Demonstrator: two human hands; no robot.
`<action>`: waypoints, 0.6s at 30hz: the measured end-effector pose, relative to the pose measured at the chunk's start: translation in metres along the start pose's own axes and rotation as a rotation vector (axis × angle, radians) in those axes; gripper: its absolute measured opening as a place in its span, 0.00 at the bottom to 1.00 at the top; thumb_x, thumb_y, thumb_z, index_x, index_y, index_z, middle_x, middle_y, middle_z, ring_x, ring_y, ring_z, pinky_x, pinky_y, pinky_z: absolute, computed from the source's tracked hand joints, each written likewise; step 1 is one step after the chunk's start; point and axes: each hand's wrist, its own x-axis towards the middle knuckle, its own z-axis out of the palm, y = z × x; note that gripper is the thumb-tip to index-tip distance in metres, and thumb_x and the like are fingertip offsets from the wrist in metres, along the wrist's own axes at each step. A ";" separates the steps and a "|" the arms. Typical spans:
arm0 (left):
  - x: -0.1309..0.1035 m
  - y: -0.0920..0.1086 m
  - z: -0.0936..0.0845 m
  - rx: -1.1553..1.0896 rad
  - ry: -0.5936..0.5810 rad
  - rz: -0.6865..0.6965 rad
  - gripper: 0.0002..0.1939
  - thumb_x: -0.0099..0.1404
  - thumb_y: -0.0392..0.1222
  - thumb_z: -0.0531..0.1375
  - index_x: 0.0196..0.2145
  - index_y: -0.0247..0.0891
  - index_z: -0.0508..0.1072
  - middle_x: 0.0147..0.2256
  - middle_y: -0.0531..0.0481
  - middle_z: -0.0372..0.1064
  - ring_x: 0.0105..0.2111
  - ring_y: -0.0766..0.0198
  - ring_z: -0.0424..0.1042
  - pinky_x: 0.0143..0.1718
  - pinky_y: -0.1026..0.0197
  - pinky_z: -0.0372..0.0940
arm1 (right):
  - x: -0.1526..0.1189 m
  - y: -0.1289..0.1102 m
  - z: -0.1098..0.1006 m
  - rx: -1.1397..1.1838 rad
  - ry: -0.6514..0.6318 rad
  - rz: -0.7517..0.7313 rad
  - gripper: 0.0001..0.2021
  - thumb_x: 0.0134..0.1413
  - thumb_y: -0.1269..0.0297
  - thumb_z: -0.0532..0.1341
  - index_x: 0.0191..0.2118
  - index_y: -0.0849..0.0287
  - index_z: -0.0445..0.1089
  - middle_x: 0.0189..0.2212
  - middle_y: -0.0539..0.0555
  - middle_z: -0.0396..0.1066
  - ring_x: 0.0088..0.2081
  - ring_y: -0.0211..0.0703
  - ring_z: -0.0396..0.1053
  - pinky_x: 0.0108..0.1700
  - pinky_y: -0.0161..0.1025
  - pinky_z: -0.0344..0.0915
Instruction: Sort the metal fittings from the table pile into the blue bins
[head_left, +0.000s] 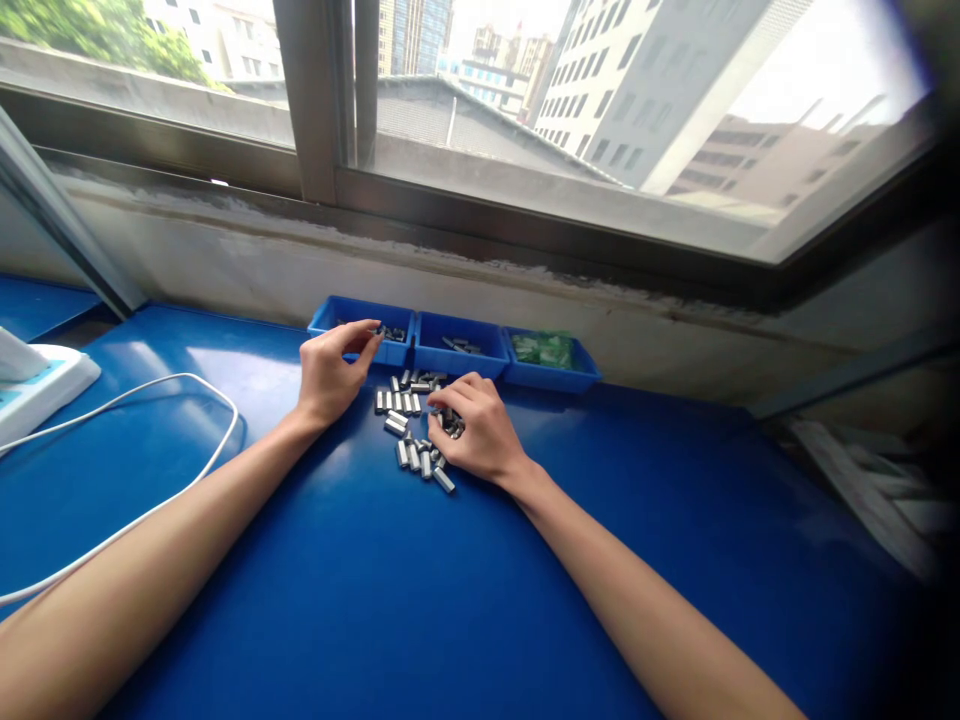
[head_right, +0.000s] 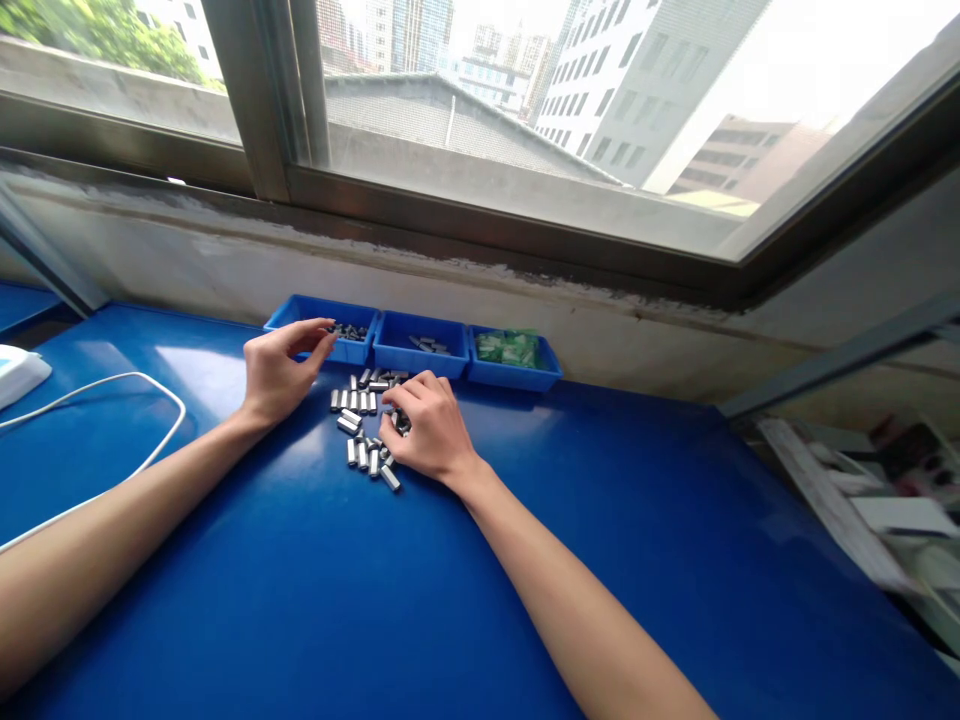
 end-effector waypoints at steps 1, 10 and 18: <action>-0.001 0.001 0.001 0.003 -0.009 0.036 0.10 0.68 0.41 0.62 0.44 0.36 0.80 0.36 0.47 0.80 0.32 0.63 0.79 0.38 0.62 0.74 | 0.000 0.001 0.000 0.022 -0.006 -0.013 0.07 0.54 0.72 0.64 0.39 0.57 0.74 0.36 0.53 0.78 0.42 0.50 0.68 0.45 0.48 0.61; -0.004 0.006 0.002 0.064 -0.158 0.276 0.08 0.69 0.37 0.60 0.43 0.37 0.79 0.35 0.49 0.77 0.32 0.66 0.75 0.40 0.65 0.69 | 0.001 0.009 0.004 0.205 -0.041 -0.044 0.09 0.57 0.73 0.64 0.42 0.55 0.75 0.40 0.53 0.78 0.43 0.46 0.73 0.47 0.44 0.64; -0.007 0.007 0.002 0.064 -0.212 0.278 0.09 0.70 0.38 0.58 0.45 0.38 0.78 0.34 0.49 0.76 0.33 0.65 0.75 0.41 0.64 0.69 | -0.001 0.010 0.004 0.240 -0.031 -0.029 0.11 0.55 0.75 0.62 0.42 0.55 0.75 0.41 0.54 0.76 0.43 0.45 0.74 0.47 0.43 0.68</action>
